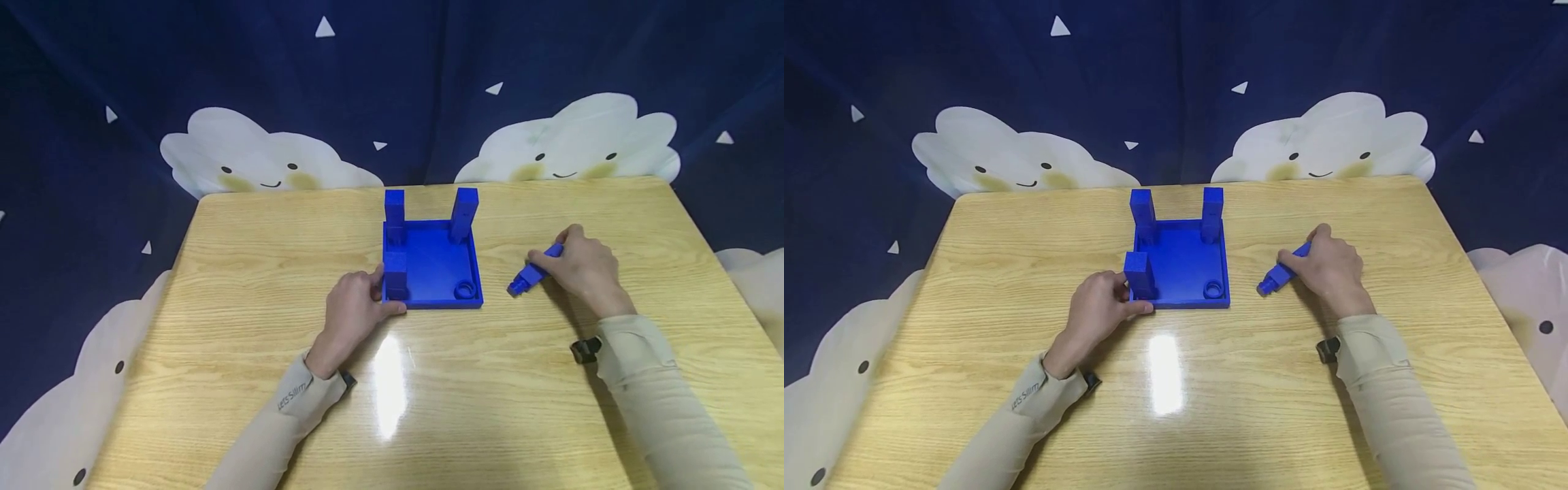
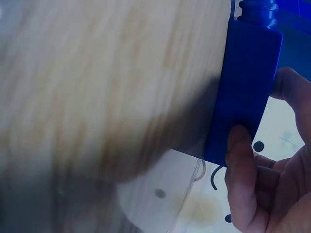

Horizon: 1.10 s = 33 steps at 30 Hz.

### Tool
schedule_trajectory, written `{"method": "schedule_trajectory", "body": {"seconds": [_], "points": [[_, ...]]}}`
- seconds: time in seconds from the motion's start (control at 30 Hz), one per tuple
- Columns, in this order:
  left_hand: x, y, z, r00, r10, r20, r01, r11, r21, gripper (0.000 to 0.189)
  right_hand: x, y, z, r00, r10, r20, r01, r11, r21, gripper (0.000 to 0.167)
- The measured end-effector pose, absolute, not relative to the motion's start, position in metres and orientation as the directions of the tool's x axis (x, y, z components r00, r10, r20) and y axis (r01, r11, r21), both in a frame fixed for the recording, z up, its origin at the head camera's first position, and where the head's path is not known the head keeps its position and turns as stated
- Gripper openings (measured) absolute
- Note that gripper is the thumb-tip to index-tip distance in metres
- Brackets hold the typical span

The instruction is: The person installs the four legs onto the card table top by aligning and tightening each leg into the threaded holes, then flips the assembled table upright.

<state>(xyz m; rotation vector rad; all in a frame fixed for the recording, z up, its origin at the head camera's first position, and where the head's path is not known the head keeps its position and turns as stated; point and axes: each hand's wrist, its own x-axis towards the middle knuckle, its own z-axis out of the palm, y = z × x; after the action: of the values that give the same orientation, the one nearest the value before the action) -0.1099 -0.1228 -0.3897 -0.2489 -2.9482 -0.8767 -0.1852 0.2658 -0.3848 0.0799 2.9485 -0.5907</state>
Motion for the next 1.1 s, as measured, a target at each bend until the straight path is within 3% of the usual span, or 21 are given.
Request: {"method": "schedule_trajectory", "body": {"seconds": [0.4, 0.6, 1.1], "points": [[-0.11, -0.124, -0.391, -0.986, 0.128, 0.103, 0.164, 0.818, 0.551, 0.089, -0.188, 0.263, -0.39, -0.994, 0.022, -0.109, 0.07, 0.887, -0.456, 0.067], [-0.11, -0.123, -0.39, -0.986, 0.13, 0.103, 0.166, 0.816, 0.553, 0.088, -0.186, 0.262, -0.388, -0.995, 0.03, -0.092, 0.072, 0.865, -0.497, 0.069], [-0.109, -0.123, -0.391, -0.989, 0.12, 0.089, 0.149, 0.819, 0.554, 0.088, -0.161, 0.228, -0.358, -0.98, 0.008, 0.199, -0.134, 0.708, -0.693, 0.059]]}}
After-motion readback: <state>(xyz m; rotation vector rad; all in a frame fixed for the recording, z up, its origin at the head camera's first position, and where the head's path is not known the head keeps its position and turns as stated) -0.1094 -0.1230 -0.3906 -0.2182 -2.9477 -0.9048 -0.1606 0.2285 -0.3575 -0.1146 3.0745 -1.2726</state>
